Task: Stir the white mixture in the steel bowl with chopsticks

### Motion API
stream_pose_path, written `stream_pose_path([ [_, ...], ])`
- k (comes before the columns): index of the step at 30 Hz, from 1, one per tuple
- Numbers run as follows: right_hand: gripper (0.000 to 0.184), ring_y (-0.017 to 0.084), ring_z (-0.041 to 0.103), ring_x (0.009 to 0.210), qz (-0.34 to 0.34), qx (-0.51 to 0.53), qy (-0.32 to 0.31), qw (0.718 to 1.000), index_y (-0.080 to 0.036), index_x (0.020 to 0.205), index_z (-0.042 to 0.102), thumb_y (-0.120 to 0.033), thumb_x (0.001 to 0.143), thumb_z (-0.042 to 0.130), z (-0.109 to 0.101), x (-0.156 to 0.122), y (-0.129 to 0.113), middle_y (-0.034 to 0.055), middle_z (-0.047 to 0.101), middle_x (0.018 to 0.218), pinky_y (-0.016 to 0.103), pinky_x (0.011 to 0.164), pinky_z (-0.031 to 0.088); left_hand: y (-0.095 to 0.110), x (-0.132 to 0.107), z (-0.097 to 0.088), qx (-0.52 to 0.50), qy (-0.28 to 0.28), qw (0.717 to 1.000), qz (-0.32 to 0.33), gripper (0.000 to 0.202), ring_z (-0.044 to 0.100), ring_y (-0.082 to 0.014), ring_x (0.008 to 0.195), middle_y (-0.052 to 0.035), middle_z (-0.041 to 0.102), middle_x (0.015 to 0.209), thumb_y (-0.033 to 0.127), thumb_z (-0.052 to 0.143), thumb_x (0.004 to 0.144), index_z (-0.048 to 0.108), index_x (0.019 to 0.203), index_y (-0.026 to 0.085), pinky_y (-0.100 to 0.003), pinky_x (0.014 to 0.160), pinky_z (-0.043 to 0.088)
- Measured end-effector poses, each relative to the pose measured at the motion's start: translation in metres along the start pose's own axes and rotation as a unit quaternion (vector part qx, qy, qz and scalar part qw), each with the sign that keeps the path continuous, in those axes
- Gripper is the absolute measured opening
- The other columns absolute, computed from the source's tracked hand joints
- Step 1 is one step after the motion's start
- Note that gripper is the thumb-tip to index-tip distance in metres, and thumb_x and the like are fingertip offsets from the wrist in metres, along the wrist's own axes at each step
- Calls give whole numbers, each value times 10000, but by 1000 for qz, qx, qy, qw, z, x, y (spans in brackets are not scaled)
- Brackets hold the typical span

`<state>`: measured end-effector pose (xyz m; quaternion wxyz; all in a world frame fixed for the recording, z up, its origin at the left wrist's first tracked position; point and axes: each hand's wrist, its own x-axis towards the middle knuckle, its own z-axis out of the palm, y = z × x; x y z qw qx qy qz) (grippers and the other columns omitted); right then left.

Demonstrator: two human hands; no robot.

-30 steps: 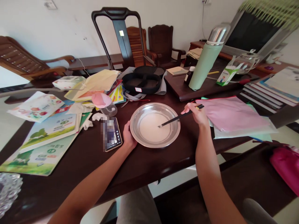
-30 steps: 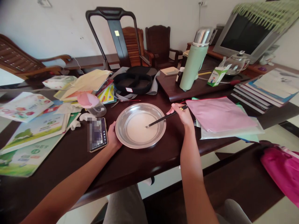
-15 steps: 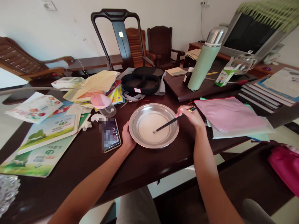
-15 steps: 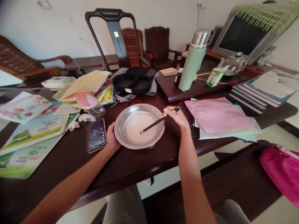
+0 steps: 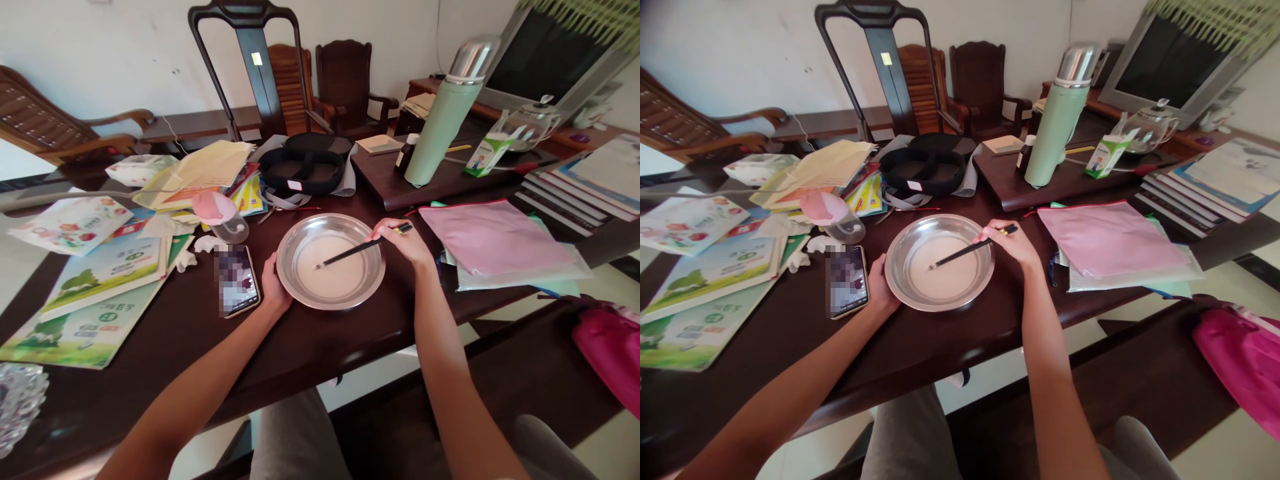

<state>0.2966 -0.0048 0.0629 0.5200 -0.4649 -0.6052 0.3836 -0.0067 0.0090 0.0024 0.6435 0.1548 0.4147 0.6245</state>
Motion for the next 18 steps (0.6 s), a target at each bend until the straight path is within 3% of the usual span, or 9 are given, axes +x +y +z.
stream_pose_path([
  [5, 527, 243, 760, 674, -17, 19, 120, 992, -271, 596, 736, -735, 832, 815, -15, -3, 8, 17, 772, 630, 415, 858, 590, 0, 0, 1, 3, -2, 1000, 1, 267, 758, -250, 850, 2, 765, 735, 469, 822, 757, 722, 722, 223, -359, 877, 598],
  [7, 534, 234, 748, 652, -23, 30, 105, 994, -272, 572, 730, -722, 851, 806, -17, -4, 9, 14, 759, 611, 401, 825, 578, 0, 0, 1, 3, -1, 1000, 5, 270, 758, -248, 850, 9, 753, 714, 465, 834, 745, 713, 715, 226, -352, 873, 598],
  [10, 499, 243, 771, 707, -7, 19, 14, 1000, -270, 629, 769, -725, 828, 823, -8, -2, 6, 24, 792, 679, 402, 844, 600, -1, 1, 0, -1, 10, 1000, 10, 240, 756, -236, 855, 10, 752, 708, 433, 814, 761, 706, 702, 227, -327, 847, 594],
  [12, 508, 263, 792, 767, 2, 2, -4, 1000, -269, 662, 781, -758, 792, 832, -2, 0, 3, 36, 812, 719, 415, 879, 615, -1, 1, 0, -1, 14, 1000, 16, 228, 757, -234, 861, 10, 755, 714, 419, 802, 778, 707, 702, 226, -325, 847, 593],
  [16, 550, 266, 789, 742, -1, -4, 103, 995, -273, 623, 743, -795, 779, 817, -8, 0, 4, 29, 788, 665, 429, 894, 613, -1, 0, 2, 3, 7, 1000, 12, 250, 756, -244, 848, 4, 757, 720, 450, 810, 784, 720, 714, 227, -350, 867, 599],
  [18, 575, 259, 775, 704, -6, 2, 122, 992, -278, 584, 717, -803, 807, 785, -13, -1, 6, 25, 766, 628, 430, 880, 612, 0, 0, 2, 4, 2, 1000, 8, 270, 757, -251, 847, 3, 753, 717, 470, 825, 775, 718, 712, 229, -361, 872, 601],
])
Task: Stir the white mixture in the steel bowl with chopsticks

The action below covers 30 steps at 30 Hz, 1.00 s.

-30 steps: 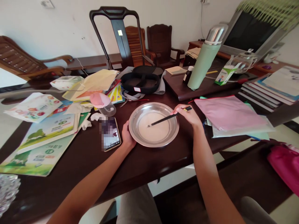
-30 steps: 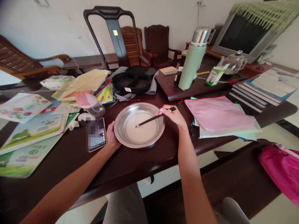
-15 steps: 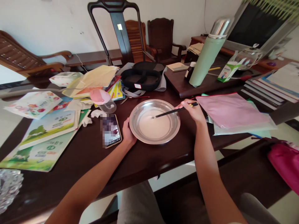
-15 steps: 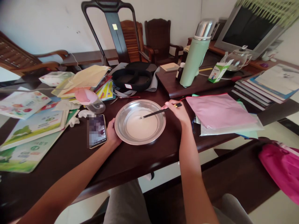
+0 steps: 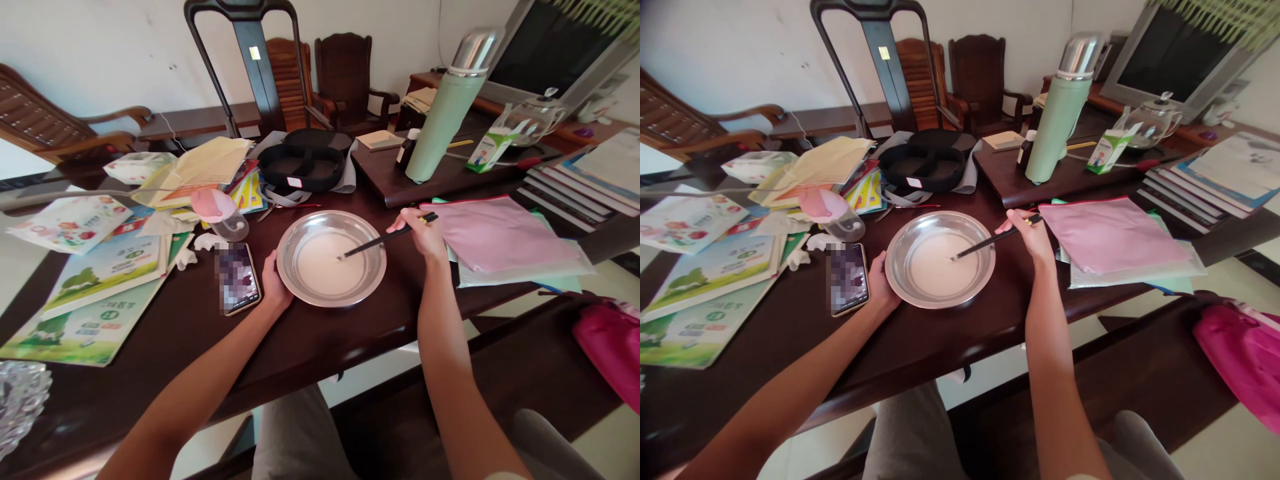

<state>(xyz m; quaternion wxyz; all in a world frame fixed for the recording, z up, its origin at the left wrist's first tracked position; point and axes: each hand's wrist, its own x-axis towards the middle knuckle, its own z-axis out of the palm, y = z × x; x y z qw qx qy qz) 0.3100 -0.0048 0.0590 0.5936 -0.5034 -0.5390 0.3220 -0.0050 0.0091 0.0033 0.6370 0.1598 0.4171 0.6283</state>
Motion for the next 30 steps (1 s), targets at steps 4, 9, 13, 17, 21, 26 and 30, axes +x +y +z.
stream_pose_path([
  [4, 553, 264, 781, 736, 10, -1, -104, 994, -272, 608, 743, -792, 783, 812, 8, -1, -4, 37, 797, 681, 418, 849, 625, 0, 0, -1, 0, -4, 1000, 4, 263, 759, -251, 865, 3, 745, 713, 461, 842, 756, 722, 710, 231, -344, 863, 595],
  [9, 519, 262, 795, 772, 3, -8, -45, 999, -268, 650, 760, -764, 785, 834, 7, -1, -4, 33, 806, 703, 417, 891, 614, 0, 1, -2, -1, -5, 1000, -4, 251, 753, -244, 853, -4, 769, 745, 461, 822, 765, 735, 729, 228, -341, 849, 593],
  [13, 552, 250, 766, 695, -5, 11, -5, 1000, -274, 583, 712, -745, 862, 773, -1, -2, 0, 20, 758, 620, 423, 863, 603, 0, 2, -3, 1, -7, 1000, -5, 270, 752, -242, 846, -3, 761, 733, 473, 829, 757, 721, 721, 228, -340, 857, 593],
  [17, 526, 262, 791, 761, 5, -4, -117, 993, -265, 644, 763, -766, 796, 822, 10, -2, -5, 39, 814, 720, 421, 872, 623, 0, 1, -3, 6, -3, 1000, -3, 298, 764, -264, 893, 4, 754, 723, 495, 851, 738, 704, 720, 236, -355, 874, 593],
  [21, 519, 271, 798, 785, -2, -13, -51, 999, -270, 665, 761, -770, 791, 824, 8, -1, -4, 33, 811, 712, 435, 900, 622, 1, 0, -1, 10, -6, 1000, -1, 288, 767, -271, 924, 1, 770, 755, 501, 839, 745, 720, 744, 238, -366, 896, 593],
  [26, 557, 257, 767, 712, -2, 5, -62, 998, -271, 595, 726, -764, 848, 778, 2, -2, 0, 33, 774, 654, 430, 867, 607, 1, 0, -1, 4, -3, 1000, -6, 258, 757, -256, 871, -5, 763, 735, 468, 815, 765, 727, 718, 230, -352, 858, 598],
  [30, 519, 260, 785, 764, 9, -3, -124, 992, -265, 667, 779, -767, 783, 836, 11, -1, -5, 42, 813, 737, 427, 880, 611, 0, 0, -1, -4, -2, 1000, 1, 249, 752, -250, 844, -4, 769, 739, 453, 823, 765, 719, 699, 236, -349, 843, 601],
])
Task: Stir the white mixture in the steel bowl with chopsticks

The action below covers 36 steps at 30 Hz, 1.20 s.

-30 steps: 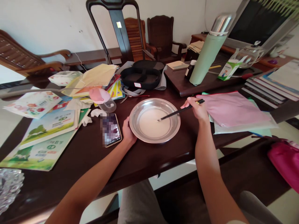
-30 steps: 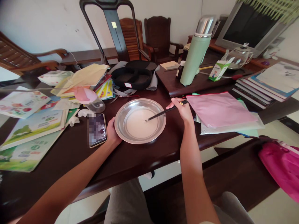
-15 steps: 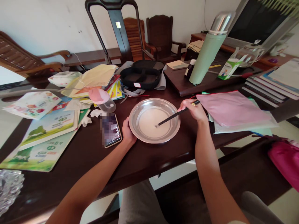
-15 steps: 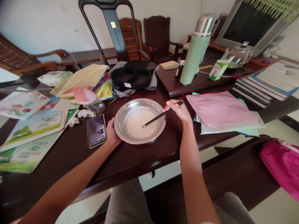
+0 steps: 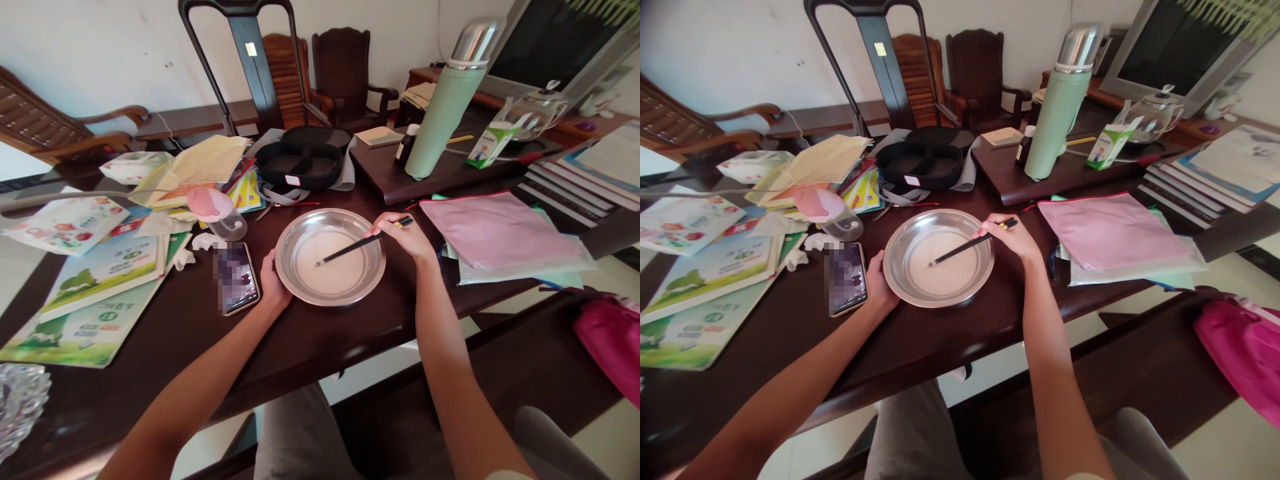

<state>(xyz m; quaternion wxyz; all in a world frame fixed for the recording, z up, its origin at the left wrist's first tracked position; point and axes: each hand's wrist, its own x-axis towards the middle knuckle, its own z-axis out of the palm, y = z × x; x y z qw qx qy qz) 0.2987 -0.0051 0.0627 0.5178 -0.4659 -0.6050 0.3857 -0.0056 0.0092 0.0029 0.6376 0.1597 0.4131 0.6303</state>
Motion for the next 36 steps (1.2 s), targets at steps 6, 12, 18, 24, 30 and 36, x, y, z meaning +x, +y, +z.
stream_pose_path([
  [6, 550, 254, 757, 699, -14, 16, 113, 993, -270, 591, 716, -737, 875, 773, -11, -4, 4, 24, 759, 631, 440, 884, 586, 1, -1, 1, 4, 9, 1000, -5, 233, 767, -264, 894, -9, 773, 737, 435, 801, 799, 732, 713, 230, -355, 866, 604],
  [12, 540, 265, 800, 792, 4, -2, -4, 1000, -259, 672, 772, -785, 780, 826, 0, 1, 1, 45, 826, 744, 412, 878, 623, 1, -1, 2, -1, 7, 1000, -1, 258, 734, -226, 773, 4, 764, 719, 443, 810, 788, 712, 687, 226, -341, 819, 601],
  [18, 563, 274, 792, 745, -12, 11, 116, 993, -273, 586, 715, -773, 836, 785, -12, -2, 8, 32, 777, 634, 429, 879, 614, 1, 0, 1, -8, 8, 1000, 1, 239, 724, -213, 757, 9, 756, 708, 426, 813, 784, 725, 701, 221, -320, 808, 590],
  [24, 521, 260, 798, 766, -1, 6, -4, 1000, -255, 668, 785, -762, 770, 847, 0, 2, 3, 47, 823, 736, 409, 868, 623, 2, -2, 2, -7, 14, 1000, -4, 258, 707, -200, 714, 5, 753, 708, 422, 800, 803, 708, 675, 218, -312, 778, 579],
  [30, 574, 249, 772, 696, -16, 10, 127, 992, -265, 575, 708, -759, 859, 769, -12, -2, 8, 30, 770, 625, 413, 862, 603, 4, -5, 6, -10, 17, 1000, -3, 256, 698, -200, 695, 9, 759, 706, 396, 798, 816, 695, 660, 220, -330, 792, 593],
  [36, 526, 257, 788, 758, 1, 7, -17, 1000, -264, 667, 783, -776, 778, 833, -1, 1, 2, 36, 817, 727, 408, 862, 608, 5, -7, 8, -7, 15, 1000, -5, 249, 708, -197, 704, 5, 769, 718, 391, 779, 824, 706, 661, 218, -322, 791, 599],
])
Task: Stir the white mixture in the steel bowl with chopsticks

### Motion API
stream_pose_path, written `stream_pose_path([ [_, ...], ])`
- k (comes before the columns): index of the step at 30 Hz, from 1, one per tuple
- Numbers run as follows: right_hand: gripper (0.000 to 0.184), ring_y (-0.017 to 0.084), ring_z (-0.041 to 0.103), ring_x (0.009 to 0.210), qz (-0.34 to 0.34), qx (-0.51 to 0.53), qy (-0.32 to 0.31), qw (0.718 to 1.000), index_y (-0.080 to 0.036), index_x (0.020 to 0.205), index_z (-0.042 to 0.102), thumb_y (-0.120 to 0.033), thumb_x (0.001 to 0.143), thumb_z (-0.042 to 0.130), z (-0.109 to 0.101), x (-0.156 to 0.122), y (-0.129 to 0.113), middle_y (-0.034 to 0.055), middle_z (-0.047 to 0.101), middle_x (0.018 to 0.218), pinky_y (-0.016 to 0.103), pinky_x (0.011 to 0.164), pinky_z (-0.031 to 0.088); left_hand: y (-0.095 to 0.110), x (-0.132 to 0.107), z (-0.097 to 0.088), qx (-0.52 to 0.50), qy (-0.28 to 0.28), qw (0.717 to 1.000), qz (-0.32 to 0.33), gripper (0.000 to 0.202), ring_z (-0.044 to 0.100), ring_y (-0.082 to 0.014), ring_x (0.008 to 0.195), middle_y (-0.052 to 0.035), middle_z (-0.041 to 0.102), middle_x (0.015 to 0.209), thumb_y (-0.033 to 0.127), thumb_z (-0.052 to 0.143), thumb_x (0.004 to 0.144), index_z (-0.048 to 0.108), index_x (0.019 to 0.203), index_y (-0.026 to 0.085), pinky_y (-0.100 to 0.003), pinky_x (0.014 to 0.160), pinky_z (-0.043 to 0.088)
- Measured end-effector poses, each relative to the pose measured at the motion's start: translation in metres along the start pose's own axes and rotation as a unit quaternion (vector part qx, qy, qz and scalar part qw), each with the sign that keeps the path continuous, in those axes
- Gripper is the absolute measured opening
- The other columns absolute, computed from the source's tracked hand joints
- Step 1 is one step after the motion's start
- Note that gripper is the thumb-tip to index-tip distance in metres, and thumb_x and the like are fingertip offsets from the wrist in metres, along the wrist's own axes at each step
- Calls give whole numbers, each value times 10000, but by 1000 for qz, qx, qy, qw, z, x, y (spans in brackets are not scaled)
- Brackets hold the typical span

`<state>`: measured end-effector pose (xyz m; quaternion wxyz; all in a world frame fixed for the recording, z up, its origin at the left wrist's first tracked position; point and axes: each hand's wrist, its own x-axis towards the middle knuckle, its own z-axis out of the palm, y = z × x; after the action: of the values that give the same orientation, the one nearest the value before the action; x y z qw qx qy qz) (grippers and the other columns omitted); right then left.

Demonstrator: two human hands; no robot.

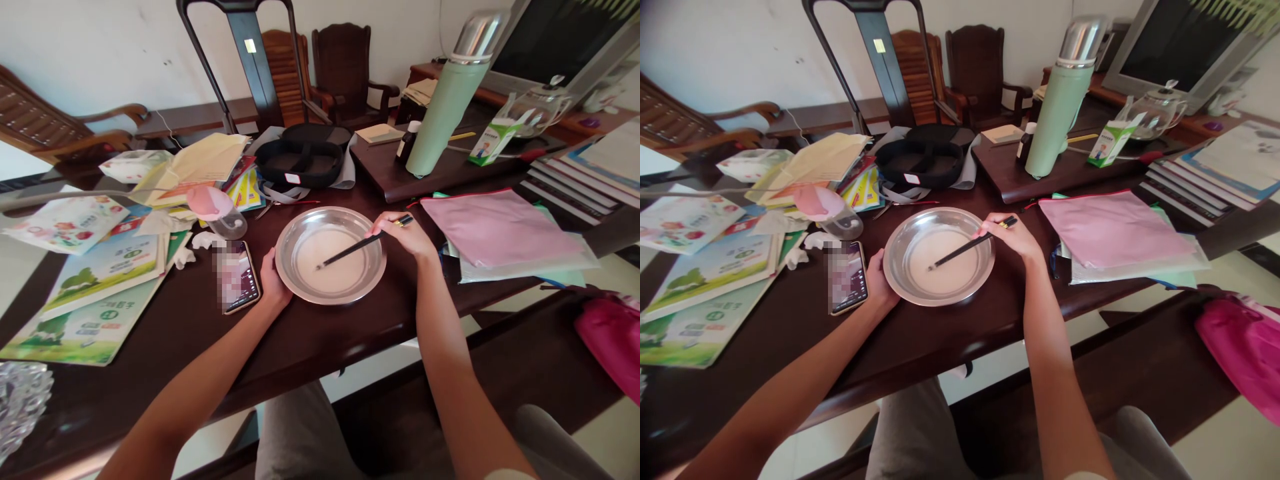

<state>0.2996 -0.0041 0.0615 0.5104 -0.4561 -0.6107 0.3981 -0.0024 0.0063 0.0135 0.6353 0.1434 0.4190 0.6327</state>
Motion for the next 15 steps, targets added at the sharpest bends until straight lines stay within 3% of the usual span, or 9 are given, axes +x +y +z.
stream_pose_path([
  [5, 536, 238, 755, 685, -16, 5, 117, 993, -263, 609, 734, -737, 852, 794, -10, -3, 4, 22, 773, 638, 414, 873, 579, -1, 1, -1, 7, 3, 1000, -3, 248, 695, -191, 689, 8, 756, 700, 407, 769, 821, 720, 669, 216, -328, 815, 603],
  [7, 543, 235, 751, 678, -16, 18, 98, 995, -260, 588, 725, -718, 874, 782, -12, -4, 6, 24, 766, 626, 404, 854, 573, -1, 2, -2, 8, 0, 1000, -1, 246, 696, -193, 699, 8, 747, 691, 409, 780, 805, 716, 665, 218, -318, 804, 595],
  [11, 507, 251, 781, 758, 0, 6, 2, 1000, -258, 660, 785, -743, 798, 837, 0, 0, 1, 41, 818, 728, 396, 851, 596, -1, 3, -4, 8, -4, 1000, 4, 236, 678, -187, 686, 9, 748, 702, 399, 777, 798, 707, 659, 222, -312, 775, 581],
  [13, 506, 254, 785, 765, 1, -3, 27, 1000, -261, 682, 792, -756, 775, 848, 2, 1, -1, 38, 823, 741, 403, 873, 601, -1, 3, -4, 8, -4, 1000, 4, 226, 683, -190, 700, 6, 749, 710, 400, 769, 804, 717, 675, 221, -314, 787, 581],
  [15, 515, 254, 782, 746, -4, -6, 91, 996, -264, 655, 767, -757, 788, 837, -3, 0, 0, 31, 802, 697, 410, 884, 598, -2, 3, -4, 8, -3, 1000, 5, 217, 697, -198, 729, 6, 747, 712, 402, 767, 806, 726, 693, 222, -319, 808, 583],
])
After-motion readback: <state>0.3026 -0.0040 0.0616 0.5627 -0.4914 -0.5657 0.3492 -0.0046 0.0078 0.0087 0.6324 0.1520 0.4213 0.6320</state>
